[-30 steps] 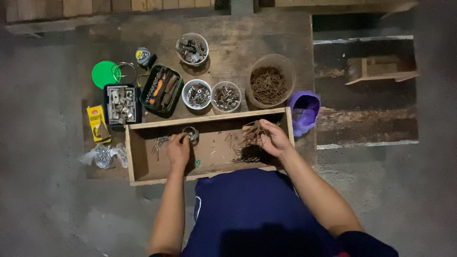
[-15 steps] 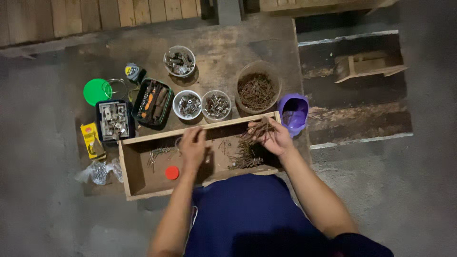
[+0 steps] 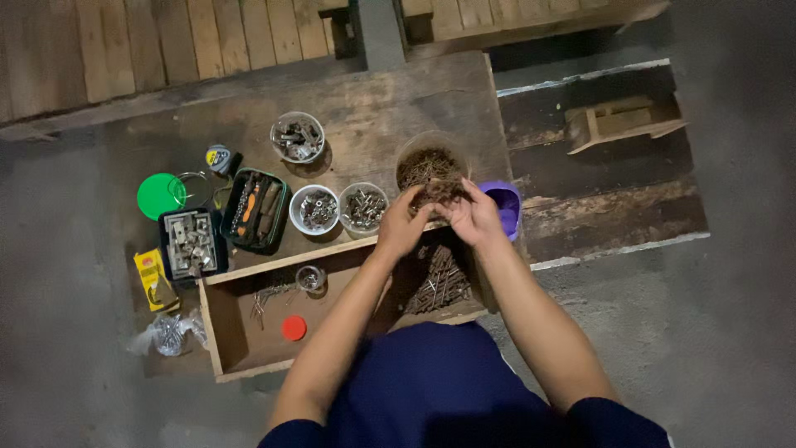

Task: The person sorts various nails, screws, and washers from a large wooden box into separate smaller plastic cups and containers by hand.

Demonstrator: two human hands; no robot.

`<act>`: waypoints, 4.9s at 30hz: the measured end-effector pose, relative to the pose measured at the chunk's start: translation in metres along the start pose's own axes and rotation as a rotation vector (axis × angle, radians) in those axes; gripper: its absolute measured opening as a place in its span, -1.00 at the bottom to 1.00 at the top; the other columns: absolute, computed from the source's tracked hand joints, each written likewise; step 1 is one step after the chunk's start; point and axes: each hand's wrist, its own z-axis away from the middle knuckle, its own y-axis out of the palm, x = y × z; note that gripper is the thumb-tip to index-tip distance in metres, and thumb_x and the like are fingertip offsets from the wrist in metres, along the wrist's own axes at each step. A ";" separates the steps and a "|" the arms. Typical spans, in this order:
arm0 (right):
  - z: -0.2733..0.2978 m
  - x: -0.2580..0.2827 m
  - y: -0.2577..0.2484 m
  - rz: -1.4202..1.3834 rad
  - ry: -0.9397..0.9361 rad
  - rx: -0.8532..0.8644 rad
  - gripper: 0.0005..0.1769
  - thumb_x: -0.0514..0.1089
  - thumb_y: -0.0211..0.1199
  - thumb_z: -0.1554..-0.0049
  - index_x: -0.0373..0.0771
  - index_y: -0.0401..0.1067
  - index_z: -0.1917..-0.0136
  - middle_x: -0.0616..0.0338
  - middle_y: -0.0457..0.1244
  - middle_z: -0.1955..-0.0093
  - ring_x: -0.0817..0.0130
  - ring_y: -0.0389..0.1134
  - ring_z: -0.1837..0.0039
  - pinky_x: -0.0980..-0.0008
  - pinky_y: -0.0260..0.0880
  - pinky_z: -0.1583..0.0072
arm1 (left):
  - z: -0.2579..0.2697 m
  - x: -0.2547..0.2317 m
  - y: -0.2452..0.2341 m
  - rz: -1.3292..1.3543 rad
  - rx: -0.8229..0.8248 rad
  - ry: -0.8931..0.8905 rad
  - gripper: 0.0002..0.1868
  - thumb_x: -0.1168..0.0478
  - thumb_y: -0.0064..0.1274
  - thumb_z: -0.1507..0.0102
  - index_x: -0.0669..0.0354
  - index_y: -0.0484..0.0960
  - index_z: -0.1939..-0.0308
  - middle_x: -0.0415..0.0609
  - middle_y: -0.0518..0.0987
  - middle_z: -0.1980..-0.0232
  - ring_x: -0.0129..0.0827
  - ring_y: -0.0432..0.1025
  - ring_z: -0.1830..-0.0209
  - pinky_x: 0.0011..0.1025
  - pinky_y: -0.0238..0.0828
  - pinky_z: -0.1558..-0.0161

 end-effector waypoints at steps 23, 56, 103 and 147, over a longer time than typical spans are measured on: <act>-0.055 0.000 -0.039 0.255 -0.079 -0.285 -0.88 -0.11 0.25 -0.25 -0.08 0.34 0.07 0.27 0.25 -0.03 0.19 0.26 -0.12 0.07 0.44 -0.08 | -0.001 0.070 0.030 0.138 0.077 -0.116 -0.63 0.05 0.02 -0.42 0.31 0.71 0.23 -0.12 0.56 0.50 -0.50 0.39 0.49 -0.38 0.36 0.37; 0.006 0.140 -0.008 0.164 -0.201 -0.021 -0.83 -0.10 0.11 -0.36 -0.23 0.34 -0.12 0.00 0.39 -0.08 0.16 0.48 -0.10 0.18 0.52 -0.06 | -0.060 -0.034 0.174 -0.483 0.386 -0.270 -0.74 0.20 0.07 -0.18 0.20 0.76 0.13 0.28 0.66 0.01 0.16 0.55 -0.04 -0.04 0.47 -0.09; -0.057 0.031 -0.028 0.469 0.038 -0.094 -0.87 -0.03 0.15 -0.32 -0.08 0.32 0.01 0.26 0.20 0.04 0.35 0.25 0.06 0.10 0.58 -0.04 | -0.082 0.069 0.030 0.169 -0.227 -0.152 -0.72 0.21 0.05 -0.37 0.25 0.70 -0.09 -0.04 0.76 0.13 -0.38 0.60 0.11 -0.42 0.50 -0.03; -0.052 0.034 -0.018 0.553 0.064 -0.032 -0.74 -0.04 0.13 -0.37 -0.26 0.33 -0.18 0.23 0.28 -0.02 0.40 0.41 -0.02 0.19 0.57 -0.02 | -0.078 0.029 0.038 0.032 0.111 0.024 -0.44 0.07 0.25 -0.24 0.16 0.53 -0.28 0.24 0.58 -0.22 -0.05 0.47 -0.24 -0.23 0.33 -0.23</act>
